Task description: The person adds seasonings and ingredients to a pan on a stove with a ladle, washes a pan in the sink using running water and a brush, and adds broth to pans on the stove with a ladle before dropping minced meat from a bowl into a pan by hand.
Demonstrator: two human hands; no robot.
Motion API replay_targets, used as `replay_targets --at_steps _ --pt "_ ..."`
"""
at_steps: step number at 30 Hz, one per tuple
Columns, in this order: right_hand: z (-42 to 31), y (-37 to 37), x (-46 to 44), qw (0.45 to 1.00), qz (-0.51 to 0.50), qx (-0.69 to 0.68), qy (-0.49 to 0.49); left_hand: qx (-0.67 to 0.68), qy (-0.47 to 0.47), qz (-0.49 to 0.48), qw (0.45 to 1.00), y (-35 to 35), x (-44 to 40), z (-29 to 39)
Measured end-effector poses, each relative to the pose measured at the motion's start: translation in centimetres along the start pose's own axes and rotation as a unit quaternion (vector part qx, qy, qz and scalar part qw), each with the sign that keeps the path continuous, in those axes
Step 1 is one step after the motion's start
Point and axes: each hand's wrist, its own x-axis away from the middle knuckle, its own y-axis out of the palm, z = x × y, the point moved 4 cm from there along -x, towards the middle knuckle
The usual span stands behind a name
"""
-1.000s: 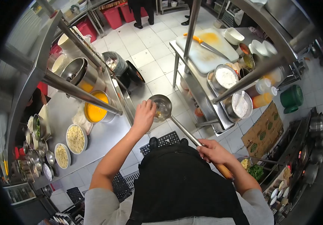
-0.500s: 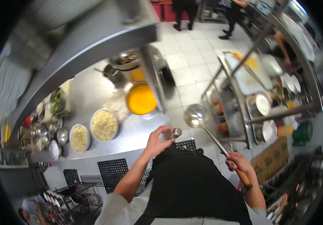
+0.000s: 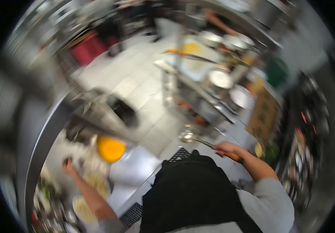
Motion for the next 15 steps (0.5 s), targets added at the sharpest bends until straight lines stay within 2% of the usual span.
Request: replay_targets --at_steps 1,2,3,4,5,6,10,15 --pt "1.7 -0.2 -0.4 0.999 0.033 -0.032 -0.001 -0.022 -0.038 -0.046 0.998 1.9 0.0 -1.0" --pt "2.8 0.2 -0.3 0.986 0.021 -0.16 0.03 0.015 -0.138 -0.046 0.989 3.2 -0.4 -3.9" --pt "3.4 0.3 0.0 0.978 0.031 -0.205 0.036 0.016 -0.118 -0.088 0.989 3.9 -2.0 -6.0" --pt "4.1 -0.1 0.2 0.968 0.035 -0.243 0.041 -0.122 -0.069 -0.039 0.989 4.2 -0.9 -4.0" --pt "4.6 -0.6 0.5 0.958 0.033 -0.28 0.047 -0.214 -0.084 0.039 0.972 4.7 0.1 -2.3" --pt "5.3 -1.0 0.8 0.949 0.026 -0.311 0.051 -0.221 -0.11 -0.024 0.969 4.7 1.9 0.9" --pt "11.7 -3.7 0.5 0.914 -0.002 -0.4 0.072 -0.157 0.095 -0.103 0.978 11.3 15.3 13.4" --pt "22.9 -8.7 1.2 0.866 0.046 -0.49 0.086 -0.137 0.178 -0.288 0.931 21.6 31.4 22.0"
